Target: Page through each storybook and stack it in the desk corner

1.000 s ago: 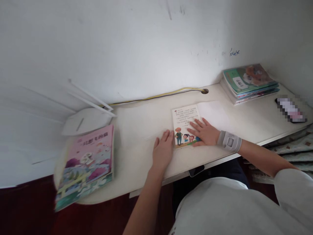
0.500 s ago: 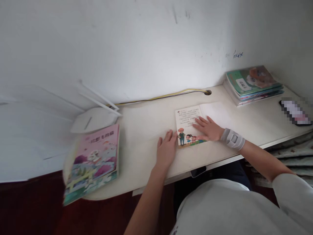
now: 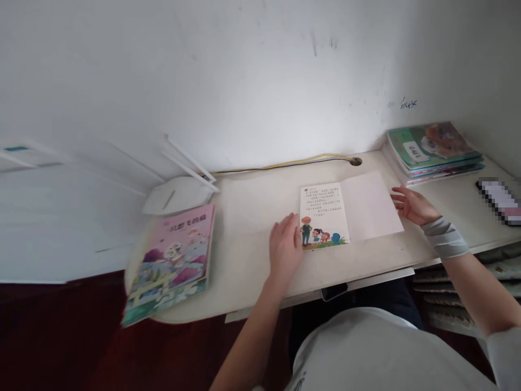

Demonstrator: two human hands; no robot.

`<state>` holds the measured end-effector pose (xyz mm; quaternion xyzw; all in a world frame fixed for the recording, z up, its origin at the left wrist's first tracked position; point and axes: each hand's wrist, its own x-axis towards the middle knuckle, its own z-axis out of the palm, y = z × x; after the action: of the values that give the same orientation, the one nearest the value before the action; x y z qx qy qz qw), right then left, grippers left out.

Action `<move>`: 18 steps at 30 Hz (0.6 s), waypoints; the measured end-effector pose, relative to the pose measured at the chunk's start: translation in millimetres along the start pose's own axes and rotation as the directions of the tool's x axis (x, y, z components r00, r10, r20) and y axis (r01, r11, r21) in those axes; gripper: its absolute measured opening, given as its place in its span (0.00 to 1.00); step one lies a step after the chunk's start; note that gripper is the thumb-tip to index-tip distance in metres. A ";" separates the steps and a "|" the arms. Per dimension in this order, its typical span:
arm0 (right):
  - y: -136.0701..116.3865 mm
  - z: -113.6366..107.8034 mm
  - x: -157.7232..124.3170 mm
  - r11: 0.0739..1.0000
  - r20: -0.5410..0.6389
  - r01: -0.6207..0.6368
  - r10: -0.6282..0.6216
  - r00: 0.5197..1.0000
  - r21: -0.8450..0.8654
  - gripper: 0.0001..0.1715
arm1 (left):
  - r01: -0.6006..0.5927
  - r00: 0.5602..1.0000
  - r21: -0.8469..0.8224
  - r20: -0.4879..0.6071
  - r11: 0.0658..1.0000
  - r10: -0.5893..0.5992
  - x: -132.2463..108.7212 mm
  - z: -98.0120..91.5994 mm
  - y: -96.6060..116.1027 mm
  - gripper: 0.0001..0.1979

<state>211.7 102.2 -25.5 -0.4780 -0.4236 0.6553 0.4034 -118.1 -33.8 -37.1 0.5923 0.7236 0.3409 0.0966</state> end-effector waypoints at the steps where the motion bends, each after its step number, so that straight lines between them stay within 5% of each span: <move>1: -1.1 7.2 0.0 1.000 0.052 0.031 -0.031 0.998 0.002 0.19 | 0.080 0.996 -0.134 0.044 0.988 -0.074 2.9 -0.7 0.7 0.20; 3: -2.7 23.3 0.7 0.992 0.172 0.130 -0.128 0.977 -0.003 0.25 | 0.274 0.961 -0.423 0.164 0.864 -0.225 11.7 -3.5 0.2 0.20; 5: -1.6 40.7 1.9 0.975 0.287 0.222 -0.208 0.935 -0.020 0.35 | 0.440 0.898 -0.639 0.295 0.631 -0.328 24.1 -9.2 -1.7 0.17; 9: 7.8 76.6 2.6 0.925 0.450 0.322 -0.205 0.869 -0.199 0.43 | 0.670 0.728 -0.696 0.546 0.258 -0.414 51.1 -26.1 -7.5 0.05; 11: 12.7 92.2 1.0 0.858 0.531 0.379 -0.154 0.833 -0.346 0.42 | 0.746 0.650 -0.633 0.624 0.206 -0.435 61.5 -31.8 -11.6 0.04; 14: 17.9 106.2 -2.6 0.792 0.593 0.435 -0.117 0.797 -0.429 0.40 | 0.799 0.593 -0.559 0.677 0.221 -0.436 71.1 -32.9 -17.1 0.09; 16: 21.4 107.7 -4.9 0.817 0.575 0.410 -0.120 0.810 -0.406 0.40 | 0.801 0.597 -0.539 0.698 0.259 -0.394 74.4 -30.0 -16.0 0.12; 18: 25.5 104.4 -7.2 0.837 0.527 0.380 -0.134 0.839 -0.393 0.41 | 0.750 0.660 -0.576 0.685 0.325 -0.308 75.1 -25.6 -6.4 0.17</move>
<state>109.0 69.8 -28.2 -0.3225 -0.7216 0.5633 0.2408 -158.1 25.4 -2.0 0.2508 0.5816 0.4353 0.6399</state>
